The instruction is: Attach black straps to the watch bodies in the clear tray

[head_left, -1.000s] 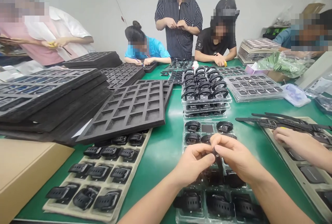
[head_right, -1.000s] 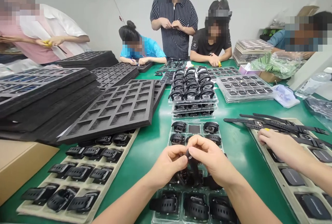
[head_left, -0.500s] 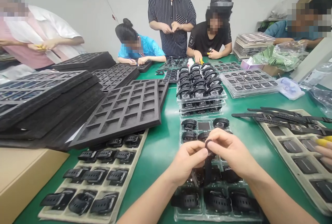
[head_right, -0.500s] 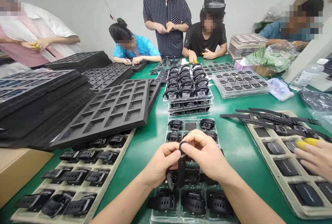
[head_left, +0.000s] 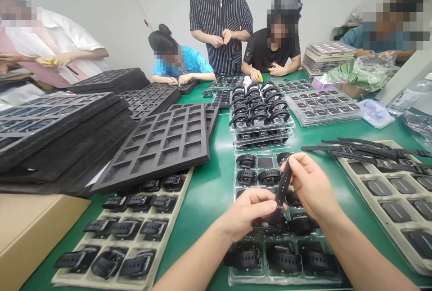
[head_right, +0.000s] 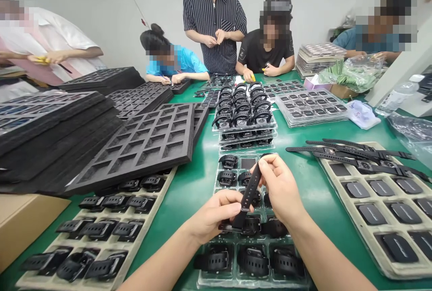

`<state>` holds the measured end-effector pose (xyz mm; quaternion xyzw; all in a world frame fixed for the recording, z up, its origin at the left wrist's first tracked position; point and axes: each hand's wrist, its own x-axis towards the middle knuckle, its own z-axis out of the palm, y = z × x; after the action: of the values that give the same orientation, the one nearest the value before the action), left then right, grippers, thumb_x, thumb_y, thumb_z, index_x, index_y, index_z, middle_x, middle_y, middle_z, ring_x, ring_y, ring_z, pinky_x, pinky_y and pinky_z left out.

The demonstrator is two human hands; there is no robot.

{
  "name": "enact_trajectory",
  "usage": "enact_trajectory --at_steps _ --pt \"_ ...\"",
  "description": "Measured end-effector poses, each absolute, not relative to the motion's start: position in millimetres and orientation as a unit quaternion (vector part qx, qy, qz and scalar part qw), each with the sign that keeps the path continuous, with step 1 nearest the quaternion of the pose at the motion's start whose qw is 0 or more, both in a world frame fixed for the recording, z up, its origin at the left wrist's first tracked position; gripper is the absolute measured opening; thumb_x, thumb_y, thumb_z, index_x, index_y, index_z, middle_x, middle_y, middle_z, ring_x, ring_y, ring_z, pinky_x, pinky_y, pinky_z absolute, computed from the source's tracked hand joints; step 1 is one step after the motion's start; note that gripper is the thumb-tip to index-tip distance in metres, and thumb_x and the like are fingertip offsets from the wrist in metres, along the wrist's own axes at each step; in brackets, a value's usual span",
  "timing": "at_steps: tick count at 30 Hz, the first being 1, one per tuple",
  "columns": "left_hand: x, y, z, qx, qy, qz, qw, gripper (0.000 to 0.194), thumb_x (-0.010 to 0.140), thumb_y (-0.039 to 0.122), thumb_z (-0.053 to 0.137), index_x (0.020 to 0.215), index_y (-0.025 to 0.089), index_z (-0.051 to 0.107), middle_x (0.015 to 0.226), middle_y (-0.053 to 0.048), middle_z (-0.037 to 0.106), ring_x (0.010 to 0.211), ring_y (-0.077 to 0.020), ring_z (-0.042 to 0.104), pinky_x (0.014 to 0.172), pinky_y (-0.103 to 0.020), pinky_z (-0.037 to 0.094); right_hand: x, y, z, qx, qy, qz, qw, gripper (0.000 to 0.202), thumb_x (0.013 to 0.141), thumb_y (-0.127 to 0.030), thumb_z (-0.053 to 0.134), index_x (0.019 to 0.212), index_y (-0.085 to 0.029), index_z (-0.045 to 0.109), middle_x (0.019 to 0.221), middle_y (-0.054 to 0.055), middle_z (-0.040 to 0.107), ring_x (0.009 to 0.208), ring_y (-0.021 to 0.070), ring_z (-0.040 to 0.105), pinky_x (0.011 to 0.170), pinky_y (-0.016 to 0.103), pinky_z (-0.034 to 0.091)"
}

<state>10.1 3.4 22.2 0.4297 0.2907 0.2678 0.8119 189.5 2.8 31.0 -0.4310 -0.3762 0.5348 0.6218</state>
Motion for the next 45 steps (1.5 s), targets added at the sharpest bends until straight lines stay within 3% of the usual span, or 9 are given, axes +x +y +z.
enact_trajectory --at_steps 6,10,13,19,31,37,39,41,45 --pt "8.6 0.1 21.1 0.508 0.330 0.290 0.741 0.044 0.080 0.057 0.078 0.088 0.014 0.082 0.067 -0.002 0.063 0.060 -0.0118 0.051 0.057 -0.023 0.039 189.7 4.0 28.6 -0.429 -0.386 0.536 0.617 0.027 0.095 -0.051 0.071 0.095 -0.025 0.062 0.082 -0.003 0.062 0.066 0.0123 0.054 0.062 0.025 0.048" --pt "4.2 0.6 20.9 0.693 0.420 0.379 0.447 0.023 0.094 0.035 0.065 0.101 0.017 0.078 0.086 -0.007 0.075 0.078 -0.0199 0.064 0.072 -0.031 0.051 185.0 -3.1 30.9 -0.461 -0.503 0.489 0.544 0.029 0.093 -0.044 0.073 0.116 -0.027 0.065 0.091 -0.001 0.064 0.073 0.0157 0.058 0.067 0.029 0.050" --pt "1.8 3.3 16.8 0.775 0.388 0.416 0.274 0.025 0.098 0.025 0.059 0.119 0.019 0.072 0.100 -0.009 0.078 0.087 -0.0224 0.069 0.079 -0.035 0.055 179.5 -8.1 32.0 -0.480 -0.602 0.456 0.447 0.018 0.095 -0.038 0.069 0.106 -0.024 0.072 0.091 0.002 0.068 0.081 0.0195 0.063 0.074 0.033 0.052" --pt "0.4 4.9 13.4 0.802 0.331 0.461 0.187 0.040 0.098 0.016 0.062 0.137 0.022 0.058 0.116 -0.010 0.077 0.098 -0.0227 0.071 0.086 -0.035 0.059 176.1 -4.0 29.2 -0.470 -0.500 0.531 0.498 0.034 0.093 -0.052 0.069 0.094 -0.019 0.073 0.073 0.001 0.069 0.065 0.0177 0.065 0.063 0.030 0.055" --pt "-0.4 10.8 10.8 0.835 0.250 0.490 -0.014 0.030 0.095 0.005 0.061 0.123 0.015 0.066 0.090 -0.010 0.077 0.075 -0.0202 0.069 0.063 -0.032 0.055 177.4 -3.5 28.2 -0.460 -0.492 0.538 0.506 0.046 0.089 -0.063 0.071 0.074 -0.020 0.069 0.066 0.002 0.069 0.062 0.0171 0.064 0.064 0.030 0.055" --pt "-0.9 9.9 9.4 0.816 0.287 0.498 0.067 0.024 0.096 0.012 0.062 0.115 0.019 0.073 0.092 -0.010 0.080 0.076 -0.0215 0.072 0.068 -0.034 0.058 179.2 -5.9 27.1 -0.471 -0.625 0.418 0.461 0.039 0.104 -0.045 0.055 0.078 -0.023 0.072 0.077 0.004 0.070 0.073 0.0211 0.065 0.071 0.034 0.055" --pt "0.2 9.1 11.4 0.768 0.345 0.502 0.196 0.018 0.095 0.016 0.064 0.106 0.020 0.078 0.094 -0.009 0.082 0.082 -0.0227 0.075 0.075 -0.035 0.060 179.1 -6.8 27.0 -0.456 -0.676 0.380 0.437 0.021 0.102 -0.036 0.060 0.106 -0.026 0.078 0.102 0.006 0.074 0.092 0.0241 0.068 0.084 0.037 0.056" --pt "1.3 9.2 14.6 0.675 0.403 0.496 0.370 0.014 0.093 0.022 0.068 0.101 0.020 0.080 0.096 -0.008 0.082 0.087 -0.0239 0.076 0.079 -0.035 0.061 178.6 -7.7 25.9 -0.447 -0.698 0.365 0.425 0.036 0.098 -0.030 0.065 0.133 -0.032 0.069 0.125 0.005 0.072 0.109 0.0263 0.067 0.097 0.041 0.054" --pt "1.7 14.0 20.1 0.474 0.414 0.527 0.571 0.023 0.081 0.034 0.084 0.093 0.017 0.079 0.090 -0.007 0.080 0.077 -0.0194 0.071 0.073 -0.029 0.058 178.1 -9.2 23.0 -0.482 -0.685 0.346 0.423 0.042 0.094 -0.028 0.068 0.136 -0.032 0.068 0.116 0.005 0.075 0.103 0.0270 0.069 0.095 0.044 0.055"
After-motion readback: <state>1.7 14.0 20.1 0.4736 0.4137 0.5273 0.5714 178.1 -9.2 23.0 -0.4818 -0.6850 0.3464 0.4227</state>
